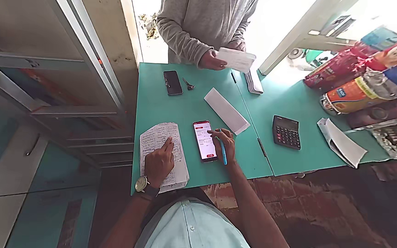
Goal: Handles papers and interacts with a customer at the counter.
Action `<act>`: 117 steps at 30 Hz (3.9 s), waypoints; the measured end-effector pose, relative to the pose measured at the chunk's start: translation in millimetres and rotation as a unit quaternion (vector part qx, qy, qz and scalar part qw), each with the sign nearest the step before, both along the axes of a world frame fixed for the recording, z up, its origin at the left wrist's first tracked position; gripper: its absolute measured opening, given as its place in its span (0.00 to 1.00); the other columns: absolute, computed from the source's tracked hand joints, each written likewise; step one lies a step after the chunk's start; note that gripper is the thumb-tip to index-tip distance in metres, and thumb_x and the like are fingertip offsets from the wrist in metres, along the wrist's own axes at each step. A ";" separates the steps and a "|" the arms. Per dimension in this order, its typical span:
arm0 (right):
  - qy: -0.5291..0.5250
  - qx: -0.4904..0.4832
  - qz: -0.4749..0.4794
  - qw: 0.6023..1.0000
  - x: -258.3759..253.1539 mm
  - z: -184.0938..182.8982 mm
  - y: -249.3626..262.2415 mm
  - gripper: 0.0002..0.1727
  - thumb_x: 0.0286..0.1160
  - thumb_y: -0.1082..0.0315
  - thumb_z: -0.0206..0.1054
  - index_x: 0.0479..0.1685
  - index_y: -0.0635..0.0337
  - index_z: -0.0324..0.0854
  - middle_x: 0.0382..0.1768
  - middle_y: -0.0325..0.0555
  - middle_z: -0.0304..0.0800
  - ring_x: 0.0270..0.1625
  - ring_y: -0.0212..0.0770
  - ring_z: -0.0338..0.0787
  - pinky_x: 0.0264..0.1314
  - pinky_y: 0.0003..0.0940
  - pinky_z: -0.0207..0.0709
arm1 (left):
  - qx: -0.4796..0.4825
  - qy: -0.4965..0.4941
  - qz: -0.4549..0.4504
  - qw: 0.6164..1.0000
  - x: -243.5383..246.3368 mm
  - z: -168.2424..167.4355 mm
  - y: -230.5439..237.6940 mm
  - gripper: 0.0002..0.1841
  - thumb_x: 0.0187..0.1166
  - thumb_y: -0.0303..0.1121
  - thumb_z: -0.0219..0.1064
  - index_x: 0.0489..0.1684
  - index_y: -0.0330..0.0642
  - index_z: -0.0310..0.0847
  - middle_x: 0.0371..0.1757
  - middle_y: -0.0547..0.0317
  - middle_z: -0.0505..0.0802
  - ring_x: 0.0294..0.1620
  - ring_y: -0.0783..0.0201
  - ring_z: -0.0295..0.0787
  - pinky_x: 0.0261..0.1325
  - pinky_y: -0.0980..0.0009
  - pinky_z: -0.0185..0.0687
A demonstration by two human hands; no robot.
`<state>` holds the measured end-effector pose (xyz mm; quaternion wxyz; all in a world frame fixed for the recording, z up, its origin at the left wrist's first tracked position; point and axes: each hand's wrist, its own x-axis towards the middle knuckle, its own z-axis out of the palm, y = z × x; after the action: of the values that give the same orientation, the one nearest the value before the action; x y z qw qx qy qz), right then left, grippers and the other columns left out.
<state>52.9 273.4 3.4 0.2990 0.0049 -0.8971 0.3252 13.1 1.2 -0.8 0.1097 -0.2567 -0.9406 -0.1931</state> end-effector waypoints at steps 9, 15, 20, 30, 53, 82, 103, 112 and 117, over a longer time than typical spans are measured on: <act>0.013 0.021 -0.029 0.999 0.9 -0.5 0.5 0.15 0.72 0.72 0.59 0.36 0.55 0.95 0.43 0.41 0.98 0.54 0.46 0.91 0.65 0.47 0.76 | 0.005 0.003 0.001 1.000 -0.6 -1.9 0.4 0.21 0.74 0.26 0.59 0.62 0.46 0.91 0.75 0.64 0.88 0.29 0.54 0.95 0.26 0.53 0.85; 0.020 0.010 -0.031 0.999 1.5 0.8 0.4 0.14 0.72 0.72 0.59 0.38 0.56 0.94 0.44 0.42 0.98 0.54 0.46 0.92 0.65 0.45 0.77 | -0.002 -0.004 0.000 1.000 0.2 -0.4 0.5 0.21 0.75 0.27 0.59 0.63 0.45 0.91 0.76 0.64 0.88 0.30 0.53 0.95 0.27 0.53 0.84; 0.001 0.004 0.005 1.000 -1.0 -2.1 2.0 0.14 0.75 0.71 0.57 0.39 0.58 0.92 0.52 0.43 0.98 0.64 0.51 0.89 0.72 0.49 0.72 | -0.001 0.006 0.002 1.000 0.8 -1.6 1.3 0.20 0.74 0.26 0.60 0.62 0.45 0.92 0.75 0.63 0.88 0.30 0.54 0.95 0.28 0.54 0.85; 0.008 -0.078 0.015 0.997 -0.9 -2.2 7.2 0.16 0.82 0.68 0.56 0.48 0.64 0.91 0.58 0.49 0.95 0.71 0.51 0.86 0.80 0.50 0.71 | -0.005 -0.002 0.006 1.000 0.8 -1.9 3.6 0.20 0.77 0.27 0.58 0.62 0.46 0.92 0.75 0.63 0.88 0.32 0.54 0.96 0.29 0.54 0.86; -0.055 -0.172 0.032 0.983 -51.5 -3.4 -136.3 0.06 0.67 0.68 0.74 0.31 0.60 0.93 0.25 0.39 0.93 0.28 0.24 0.88 0.35 0.22 0.80 | -0.012 -0.013 0.063 0.998 -0.4 3.8 2.7 0.21 0.77 0.34 0.58 0.64 0.46 0.91 0.78 0.63 0.86 0.37 0.55 0.94 0.35 0.57 0.83; -0.053 -0.156 0.056 0.985 -51.4 -2.4 -138.0 0.07 0.65 0.68 0.72 0.26 0.61 0.91 0.21 0.38 0.90 0.24 0.24 0.84 0.29 0.21 0.76 | 0.017 -0.025 0.061 0.998 -1.2 3.2 0.6 0.18 0.77 0.35 0.60 0.55 0.40 0.93 0.74 0.58 0.89 0.39 0.53 0.96 0.37 0.55 0.88; 0.097 -0.330 0.083 0.935 -26.0 25.7 -134.4 0.04 0.67 0.80 0.68 0.37 0.68 0.87 0.34 0.38 0.92 0.34 0.23 0.89 0.39 0.19 0.85 | -0.016 -0.030 0.052 0.998 -1.8 6.3 2.3 0.21 0.78 0.32 0.58 0.67 0.46 0.89 0.79 0.63 0.85 0.39 0.54 0.96 0.37 0.55 0.86; 0.089 -0.271 0.044 0.957 24.2 54.1 -60.2 0.14 0.86 0.71 0.56 0.53 0.68 0.86 0.47 0.40 0.96 0.40 0.29 0.93 0.37 0.25 0.87 | -0.006 0.008 0.048 0.999 -2.5 0.2 2.4 0.21 0.77 0.32 0.58 0.64 0.45 0.91 0.76 0.63 0.87 0.36 0.55 0.96 0.33 0.56 0.86; 0.096 -0.255 -0.057 0.961 36.1 26.6 -21.4 0.14 0.85 0.71 0.56 0.50 0.68 0.87 0.42 0.39 0.96 0.38 0.26 0.92 0.35 0.21 0.85 | 0.051 -0.002 0.056 0.997 -2.0 0.8 0.1 0.20 0.77 0.32 0.59 0.63 0.45 0.91 0.71 0.60 0.91 0.38 0.54 0.97 0.34 0.54 0.89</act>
<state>89.0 252.0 30.0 0.3931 -0.0916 -0.7505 0.5233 11.1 1.4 -0.1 0.1316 -0.1974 -0.9426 -0.2351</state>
